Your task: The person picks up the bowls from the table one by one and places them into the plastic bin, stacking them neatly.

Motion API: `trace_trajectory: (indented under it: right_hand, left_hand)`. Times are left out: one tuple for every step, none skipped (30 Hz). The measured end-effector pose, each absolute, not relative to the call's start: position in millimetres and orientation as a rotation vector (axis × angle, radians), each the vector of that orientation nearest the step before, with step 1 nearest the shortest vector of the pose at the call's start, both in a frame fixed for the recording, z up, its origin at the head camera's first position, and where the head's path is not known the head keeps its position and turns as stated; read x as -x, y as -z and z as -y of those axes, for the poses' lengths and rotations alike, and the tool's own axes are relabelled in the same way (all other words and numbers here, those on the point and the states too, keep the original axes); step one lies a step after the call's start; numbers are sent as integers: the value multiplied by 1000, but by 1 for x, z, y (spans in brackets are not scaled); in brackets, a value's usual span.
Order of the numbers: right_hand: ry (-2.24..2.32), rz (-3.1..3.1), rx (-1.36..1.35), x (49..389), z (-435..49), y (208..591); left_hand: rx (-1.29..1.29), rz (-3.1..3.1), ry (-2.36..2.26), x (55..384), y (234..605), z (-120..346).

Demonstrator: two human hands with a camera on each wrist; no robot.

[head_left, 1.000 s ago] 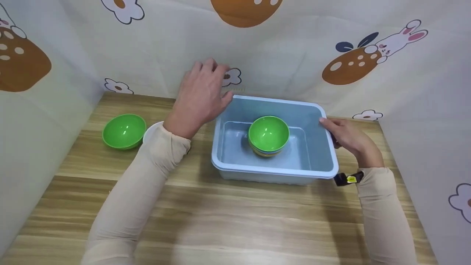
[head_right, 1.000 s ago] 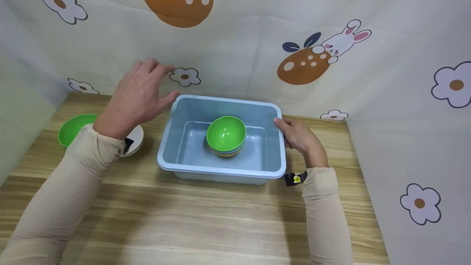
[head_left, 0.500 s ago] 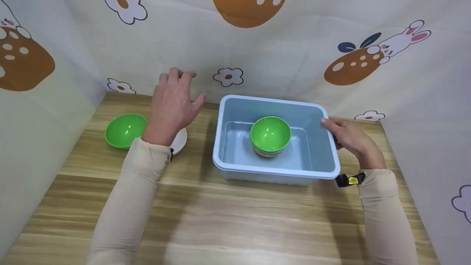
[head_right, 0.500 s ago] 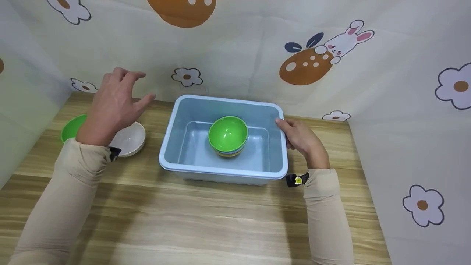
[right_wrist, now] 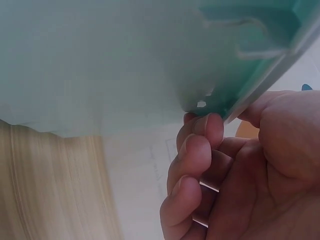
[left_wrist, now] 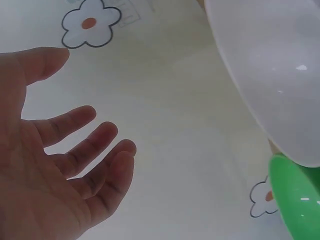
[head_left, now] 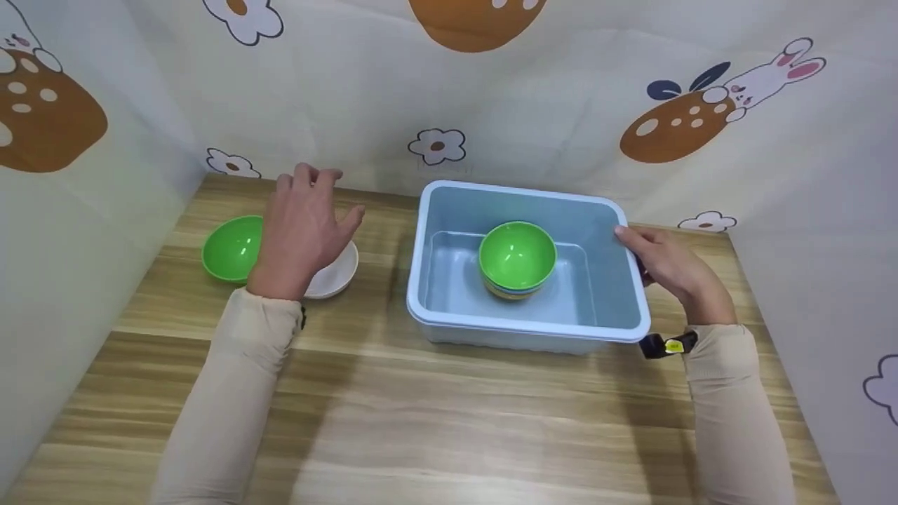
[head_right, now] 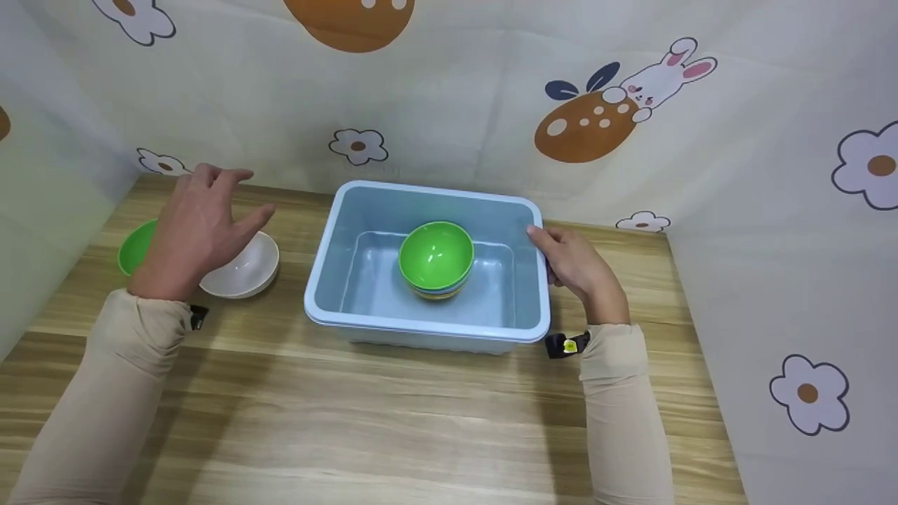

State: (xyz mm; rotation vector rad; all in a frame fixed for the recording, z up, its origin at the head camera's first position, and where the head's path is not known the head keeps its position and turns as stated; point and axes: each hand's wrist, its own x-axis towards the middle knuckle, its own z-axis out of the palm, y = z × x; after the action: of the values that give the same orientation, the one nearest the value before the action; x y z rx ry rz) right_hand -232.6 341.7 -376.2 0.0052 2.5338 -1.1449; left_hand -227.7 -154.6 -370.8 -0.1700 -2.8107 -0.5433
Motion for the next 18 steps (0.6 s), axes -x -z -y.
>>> trace_trajectory:
  right_hand:
    - [1143, -2533, -5, 233, -342, 377]
    - [1143, -2531, -7, 232, -342, 377]
    - [1142, -2529, -11, 232, -342, 377]
    - [1143, -2527, -14, 232, -341, 377]
    - [1146, -2526, -16, 231, -341, 377]
    - [1147, -2526, -17, 231, -341, 377]
    - [1148, -2524, -21, 230, -341, 376]
    - [1150, -2522, -21, 230, -341, 376]
    - [1148, -2522, -22, 230, -341, 376]
    - [1145, -2521, -20, 230, -341, 376]
    - [1143, -2521, -18, 230, -341, 375]
    - [1139, -2521, -16, 230, -341, 375]
    - [1141, -2519, -13, 230, -341, 375]
    - [1149, -2516, -11, 230, -341, 375]
    - [1156, -2513, -12, 230, -340, 375]
    - [1165, -2511, -14, 230, -340, 375]
    - [1171, -2507, -21, 230, -340, 375]
    - [1179, -2503, -27, 230, -340, 374]
  left_hand:
    - [172, 2824, 542, 226, 374, 157]
    - [176, 2838, 541, 224, 376, 159]
    - [180, 2853, 543, 222, 379, 161]
    - [185, 2873, 543, 221, 381, 163]
    - [191, 2895, 548, 220, 383, 164]
    - [195, 2920, 558, 218, 385, 166]
    - [201, 2946, 565, 217, 387, 167]
    - [206, 2973, 575, 217, 389, 168]
    - [209, 3001, 588, 216, 391, 169]
    - [212, 3028, 598, 216, 392, 170]
    - [216, 3048, 613, 216, 394, 171]
    - [219, 3064, 623, 215, 396, 171]
    - [224, 3076, 628, 215, 398, 172]
    - [226, 3088, 636, 215, 400, 173]
    - [229, 3097, 644, 215, 401, 174]
    - [231, 3106, 651, 215, 402, 174]
    - [234, 3113, 660, 215, 404, 175]
    - [236, 3121, 666, 214, 404, 176]
